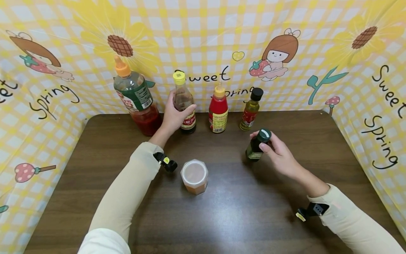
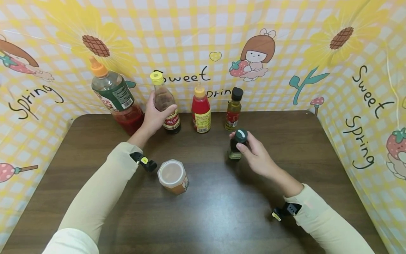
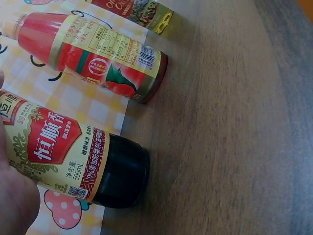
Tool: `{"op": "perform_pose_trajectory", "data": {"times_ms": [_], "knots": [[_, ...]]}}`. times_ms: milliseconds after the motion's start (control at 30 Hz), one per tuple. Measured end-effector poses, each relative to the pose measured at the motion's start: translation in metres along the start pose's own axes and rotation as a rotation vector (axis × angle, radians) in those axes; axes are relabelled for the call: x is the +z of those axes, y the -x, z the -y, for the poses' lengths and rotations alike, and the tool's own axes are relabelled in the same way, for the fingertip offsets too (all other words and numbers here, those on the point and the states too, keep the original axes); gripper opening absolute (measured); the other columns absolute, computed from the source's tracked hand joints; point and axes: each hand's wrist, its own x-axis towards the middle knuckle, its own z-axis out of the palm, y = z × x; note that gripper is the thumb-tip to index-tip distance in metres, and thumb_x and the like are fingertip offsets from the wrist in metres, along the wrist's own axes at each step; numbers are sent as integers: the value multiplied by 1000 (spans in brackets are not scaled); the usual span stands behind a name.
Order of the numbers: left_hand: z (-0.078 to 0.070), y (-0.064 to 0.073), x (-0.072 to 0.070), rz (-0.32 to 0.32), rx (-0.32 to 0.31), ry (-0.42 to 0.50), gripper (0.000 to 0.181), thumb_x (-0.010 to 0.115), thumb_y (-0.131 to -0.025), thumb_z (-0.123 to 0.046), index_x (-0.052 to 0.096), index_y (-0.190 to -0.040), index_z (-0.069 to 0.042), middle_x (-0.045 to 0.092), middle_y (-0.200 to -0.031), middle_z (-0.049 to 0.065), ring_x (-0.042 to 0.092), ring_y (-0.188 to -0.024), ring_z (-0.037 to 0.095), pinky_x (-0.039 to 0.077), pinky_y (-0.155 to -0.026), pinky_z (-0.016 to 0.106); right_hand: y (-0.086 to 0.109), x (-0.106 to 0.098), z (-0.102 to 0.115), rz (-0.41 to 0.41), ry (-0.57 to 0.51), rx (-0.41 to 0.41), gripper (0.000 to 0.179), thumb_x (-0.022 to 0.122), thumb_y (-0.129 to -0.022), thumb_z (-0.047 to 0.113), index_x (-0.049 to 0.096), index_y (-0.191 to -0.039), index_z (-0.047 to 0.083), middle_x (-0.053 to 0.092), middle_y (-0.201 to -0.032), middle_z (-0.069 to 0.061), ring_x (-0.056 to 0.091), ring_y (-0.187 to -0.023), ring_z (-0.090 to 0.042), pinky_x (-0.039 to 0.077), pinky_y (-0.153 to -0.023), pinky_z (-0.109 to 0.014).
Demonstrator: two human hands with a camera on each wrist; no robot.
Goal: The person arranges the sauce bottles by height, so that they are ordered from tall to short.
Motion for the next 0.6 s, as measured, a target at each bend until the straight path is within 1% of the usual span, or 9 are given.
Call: {"op": "perform_pose_trajectory", "data": {"times_ms": [267,433,533,600], "knots": [[0,1,0,6,7,14,62,80,-88,-13,45,-140,-9,60,-127,12,58,-119,22,50,-100,38,-5,-22,-1,-30,7,7,29,43,-105,-7,50,-132,-12,62,-126,-11,58,-120,-9,46,-98,-16],[1,0,0,2,8,-8,62,80,-89,-14,45,-140,-9,60,-128,11,58,-119,21,50,-99,35,-11,-35,-5,-50,26,20,29,42,-106,-5,49,-132,-13,61,-127,-11,57,-120,-9,45,-98,-16],[1,0,0,1,11,-8,62,79,-89,-13,44,-140,-9,59,-128,12,58,-119,21,50,-101,38,-15,-43,-11,-68,28,24,28,41,-106,-4,48,-132,-14,61,-125,-10,57,-120,-9,44,-99,-16],[1,0,0,3,15,3,62,79,-89,-12,44,-140,-8,60,-128,13,58,-120,23,49,-103,41,-18,-47,-15,-79,28,23,28,40,-107,-4,48,-131,-16,61,-125,-10,57,-120,-9,44,-99,-16]]}}
